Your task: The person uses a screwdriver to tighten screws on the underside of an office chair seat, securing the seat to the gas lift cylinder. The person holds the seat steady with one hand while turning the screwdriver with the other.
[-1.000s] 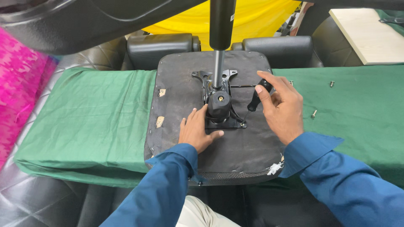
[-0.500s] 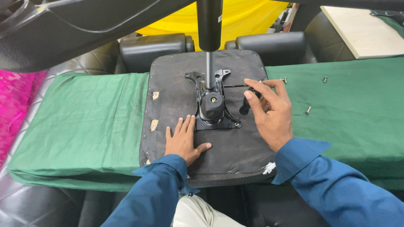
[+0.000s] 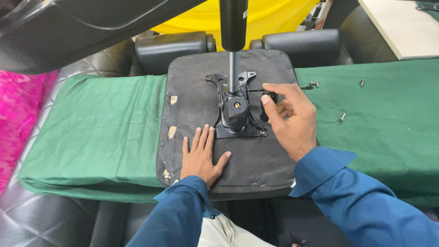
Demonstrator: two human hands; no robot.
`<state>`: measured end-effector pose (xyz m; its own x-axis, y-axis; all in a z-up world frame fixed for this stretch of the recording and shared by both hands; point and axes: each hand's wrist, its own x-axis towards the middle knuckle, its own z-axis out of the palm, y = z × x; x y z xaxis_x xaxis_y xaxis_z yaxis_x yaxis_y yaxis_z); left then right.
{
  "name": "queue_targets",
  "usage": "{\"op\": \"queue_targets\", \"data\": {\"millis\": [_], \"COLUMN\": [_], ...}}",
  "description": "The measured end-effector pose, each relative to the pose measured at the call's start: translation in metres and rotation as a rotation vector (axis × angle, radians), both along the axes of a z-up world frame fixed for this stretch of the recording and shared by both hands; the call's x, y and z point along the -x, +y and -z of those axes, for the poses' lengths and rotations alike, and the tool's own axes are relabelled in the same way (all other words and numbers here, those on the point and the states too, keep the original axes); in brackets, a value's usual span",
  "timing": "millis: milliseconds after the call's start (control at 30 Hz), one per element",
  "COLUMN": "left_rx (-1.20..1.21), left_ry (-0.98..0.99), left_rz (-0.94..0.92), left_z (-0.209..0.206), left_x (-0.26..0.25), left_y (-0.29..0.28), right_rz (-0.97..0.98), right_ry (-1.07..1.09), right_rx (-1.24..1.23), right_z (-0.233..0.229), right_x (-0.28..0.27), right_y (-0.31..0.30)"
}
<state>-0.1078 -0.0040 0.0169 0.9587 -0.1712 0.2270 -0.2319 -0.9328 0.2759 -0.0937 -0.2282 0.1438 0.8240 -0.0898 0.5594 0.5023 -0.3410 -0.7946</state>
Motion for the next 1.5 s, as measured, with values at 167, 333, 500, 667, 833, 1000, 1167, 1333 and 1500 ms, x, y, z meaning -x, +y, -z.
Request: {"op": "queue_targets", "data": {"millis": [167,333,500,667,833,1000,1167,1333,1500], "left_rx": [0.037,0.022,0.03,0.034,0.045,0.042,0.044,0.047,0.05], "left_ry": [-0.011,-0.034,-0.03,-0.035,-0.032,-0.039,-0.054,-0.074,-0.072], "left_rz": [0.004,-0.003,-0.009,-0.003,-0.006,0.004,0.0,0.009,0.008], "left_z": [-0.003,-0.002,0.001,0.003,0.004,0.002,0.004,0.004,0.004], "left_x": [0.001,0.0,0.0,-0.001,0.0,-0.001,0.0,0.0,0.0], "left_y": [0.001,0.0,0.001,0.002,0.002,0.002,0.002,0.002,0.003], "right_rz": [0.06,0.003,-0.107,0.028,0.036,-0.01,-0.005,0.083,0.019], "right_ry": [-0.046,0.093,0.208,0.14,0.055,0.195,0.176,0.069,0.17], "right_rx": [0.05,-0.059,-0.244,-0.134,-0.006,-0.293,-0.281,-0.102,-0.306], "right_z": [0.003,0.003,0.001,0.003,-0.002,-0.003,-0.001,0.001,0.0], "right_x": [-0.007,-0.008,-0.006,-0.003,-0.007,-0.007,-0.006,-0.009,-0.012], "right_y": [-0.008,-0.025,-0.034,-0.032,-0.036,-0.038,-0.04,-0.035,-0.037]}}
